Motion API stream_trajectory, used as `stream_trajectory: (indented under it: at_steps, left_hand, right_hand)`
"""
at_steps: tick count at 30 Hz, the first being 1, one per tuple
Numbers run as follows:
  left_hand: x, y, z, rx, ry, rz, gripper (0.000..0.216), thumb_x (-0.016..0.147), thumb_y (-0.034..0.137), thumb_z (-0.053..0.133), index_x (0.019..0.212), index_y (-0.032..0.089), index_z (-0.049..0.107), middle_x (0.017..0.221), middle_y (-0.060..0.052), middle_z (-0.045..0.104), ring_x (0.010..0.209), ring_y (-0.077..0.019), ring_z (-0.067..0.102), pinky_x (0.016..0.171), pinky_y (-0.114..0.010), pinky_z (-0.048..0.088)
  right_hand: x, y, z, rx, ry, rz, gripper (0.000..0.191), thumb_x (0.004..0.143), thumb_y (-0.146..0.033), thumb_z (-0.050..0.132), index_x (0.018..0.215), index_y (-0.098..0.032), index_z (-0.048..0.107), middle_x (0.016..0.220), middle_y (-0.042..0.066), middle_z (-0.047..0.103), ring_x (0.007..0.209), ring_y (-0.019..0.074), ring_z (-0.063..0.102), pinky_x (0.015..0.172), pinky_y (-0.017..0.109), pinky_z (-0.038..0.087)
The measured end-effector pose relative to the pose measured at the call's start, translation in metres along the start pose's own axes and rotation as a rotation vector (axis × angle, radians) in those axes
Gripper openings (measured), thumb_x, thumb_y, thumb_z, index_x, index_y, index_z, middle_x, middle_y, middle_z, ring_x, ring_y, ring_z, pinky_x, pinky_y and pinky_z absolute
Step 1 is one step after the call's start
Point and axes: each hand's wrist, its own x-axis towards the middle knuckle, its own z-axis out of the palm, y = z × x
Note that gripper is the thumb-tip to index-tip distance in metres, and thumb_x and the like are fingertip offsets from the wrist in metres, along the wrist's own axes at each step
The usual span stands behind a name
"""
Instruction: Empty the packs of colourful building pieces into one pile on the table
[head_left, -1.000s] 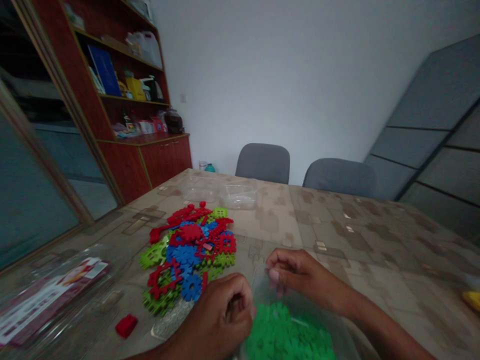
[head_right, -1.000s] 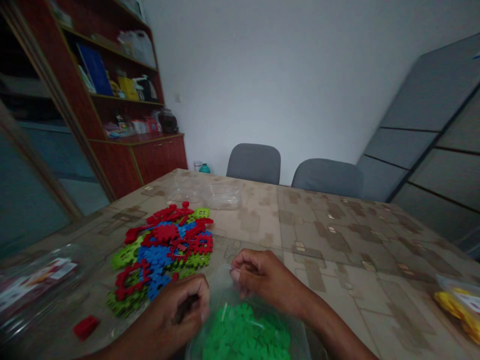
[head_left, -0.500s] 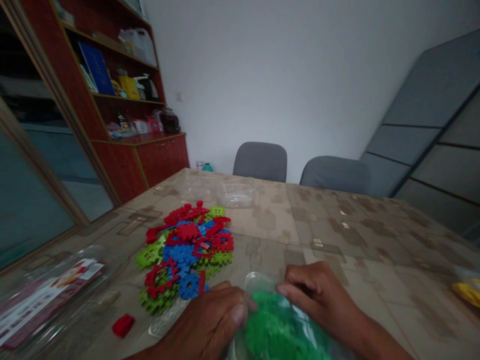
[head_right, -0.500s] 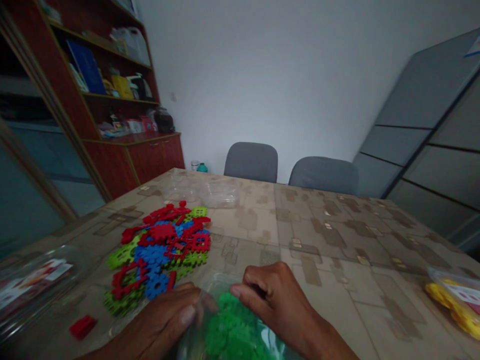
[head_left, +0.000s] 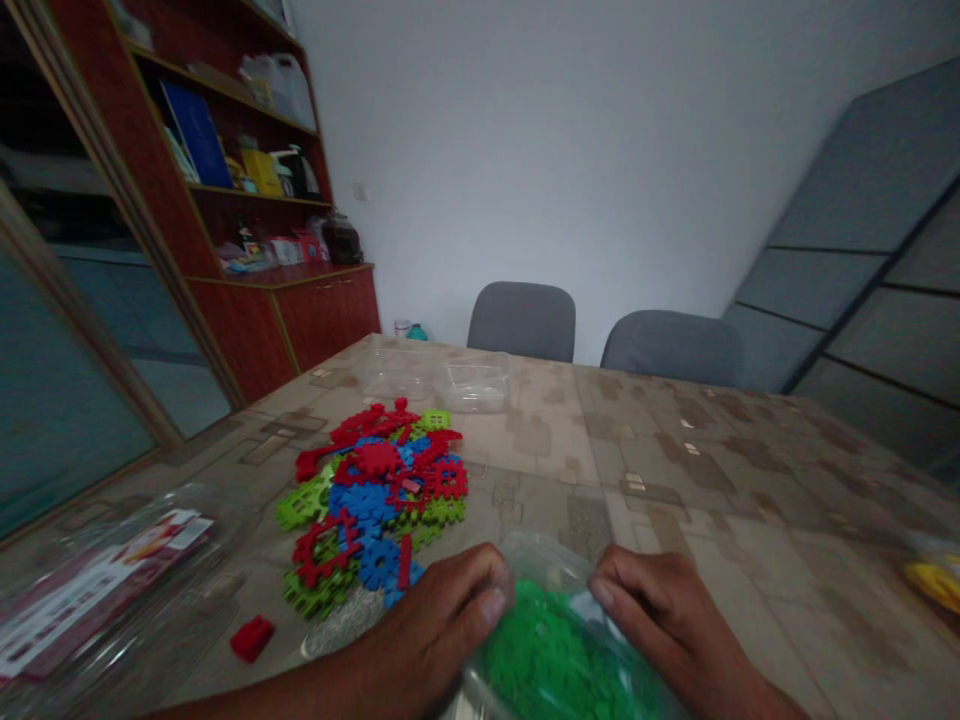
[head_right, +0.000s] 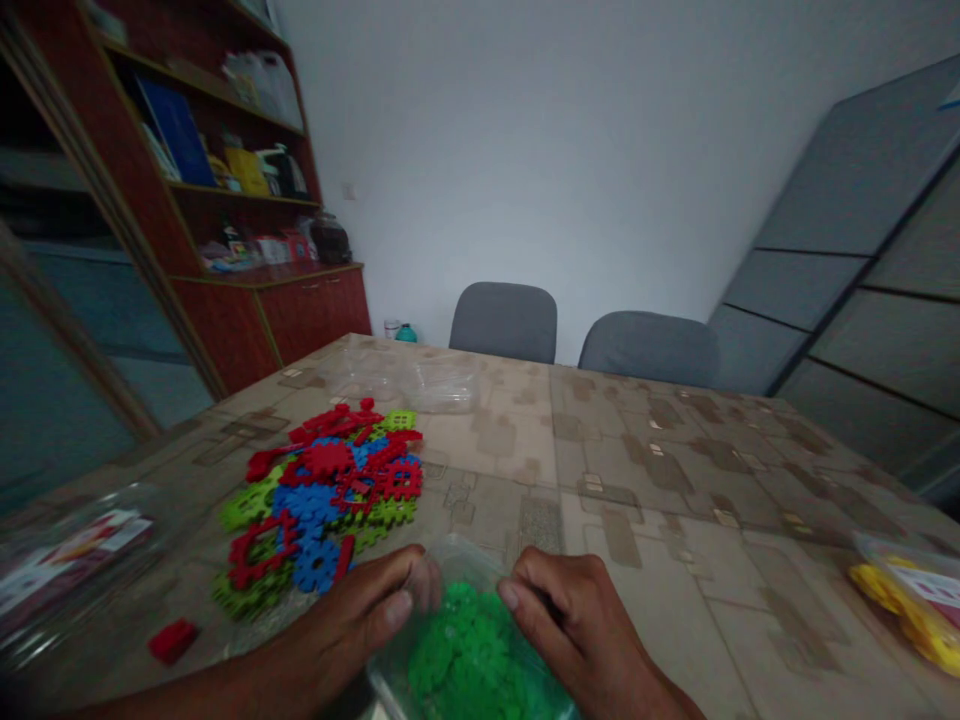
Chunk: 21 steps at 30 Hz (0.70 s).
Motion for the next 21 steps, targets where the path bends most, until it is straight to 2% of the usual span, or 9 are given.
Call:
stream_trajectory:
  at_steps: [3,7,10,12,14,18,19,21]
  left_hand:
    - [0.001,-0.004,-0.006,-0.164,-0.013,-0.038,0.052,0.098,0.047,0.017,0.098,0.020,0.061,0.091,-0.004,0.059,0.084,-0.0181,0.053,0.078,-0.027,0.040]
    - [0.003,-0.004,-0.011,-0.280,-0.049,-0.080,0.048,0.097,0.047,0.027,0.106,0.021,0.066,0.092,-0.005,0.062,0.082,-0.0182,0.054,0.077,-0.027,0.042]
    - [0.005,-0.001,-0.010,-0.304,-0.089,-0.070,0.038,0.093,0.046,0.041,0.102,0.021,0.068,0.087,-0.004,0.062,0.081,-0.0187,0.055,0.077,-0.027,0.043]
    - [0.005,0.001,-0.009,-0.266,-0.086,-0.055,0.034,0.091,0.045,0.047,0.094,0.020,0.069,0.081,-0.003,0.062,0.079,-0.0192,0.056,0.077,-0.027,0.044]
    - [0.006,0.002,-0.008,-0.209,-0.065,-0.009,0.032,0.090,0.044,0.049,0.088,0.020,0.070,0.081,-0.003,0.064,0.080,-0.0199,0.058,0.078,-0.028,0.044]
    - [0.009,0.002,-0.010,-0.121,-0.076,0.122,0.030,0.094,0.036,0.043,0.089,0.022,0.069,0.093,-0.005,0.067,0.092,-0.0214,0.060,0.087,-0.029,0.043]
    - [0.009,0.001,-0.011,-0.100,-0.089,0.148,0.032,0.096,0.032,0.040,0.091,0.022,0.069,0.098,-0.006,0.067,0.096,-0.0214,0.060,0.089,-0.029,0.042]
    - [0.009,0.000,-0.014,-0.058,-0.115,0.180,0.034,0.097,0.027,0.035,0.096,0.021,0.068,0.108,-0.009,0.065,0.104,-0.0210,0.058,0.094,-0.030,0.040]
  right_hand:
    - [0.007,-0.002,-0.003,-0.049,-0.085,0.094,0.038,0.096,-0.040,0.038,0.063,-0.021,0.043,0.057,-0.004,0.041,0.053,0.0120,0.045,0.051,0.024,0.029]
    - [0.021,-0.017,-0.003,-0.081,-0.109,0.130,0.019,0.090,-0.033,0.050,0.079,-0.020,0.057,0.065,-0.002,0.055,0.061,0.0149,0.052,0.056,0.025,0.032]
    - [0.034,-0.030,0.006,0.037,-0.091,0.135,0.019,0.088,-0.033,0.053,0.076,-0.019,0.056,0.066,-0.001,0.055,0.062,0.0145,0.051,0.054,0.024,0.033]
    - [0.043,-0.036,0.012,0.084,-0.067,0.133,0.019,0.082,-0.033,0.061,0.071,-0.019,0.054,0.064,-0.003,0.053,0.060,0.0131,0.049,0.053,0.023,0.031]
    - [0.051,-0.039,0.015,0.215,-0.104,0.158,0.024,0.075,-0.034,0.069,0.067,-0.018,0.052,0.059,-0.005,0.052,0.055,0.0108,0.046,0.049,0.021,0.030]
    - [0.058,-0.050,0.003,0.692,-0.372,0.222,0.034,0.073,-0.048,0.070,0.070,-0.018,0.053,0.053,-0.004,0.057,0.043,0.0076,0.046,0.039,0.017,0.033]
    - [0.058,-0.054,-0.003,0.764,-0.405,0.210,0.036,0.073,-0.050,0.070,0.071,-0.018,0.054,0.052,-0.004,0.058,0.041,0.0071,0.046,0.037,0.016,0.035]
    - [0.058,-0.061,-0.017,0.823,-0.375,0.162,0.036,0.073,-0.051,0.071,0.071,-0.019,0.054,0.052,-0.005,0.057,0.039,0.0060,0.046,0.037,0.015,0.036]
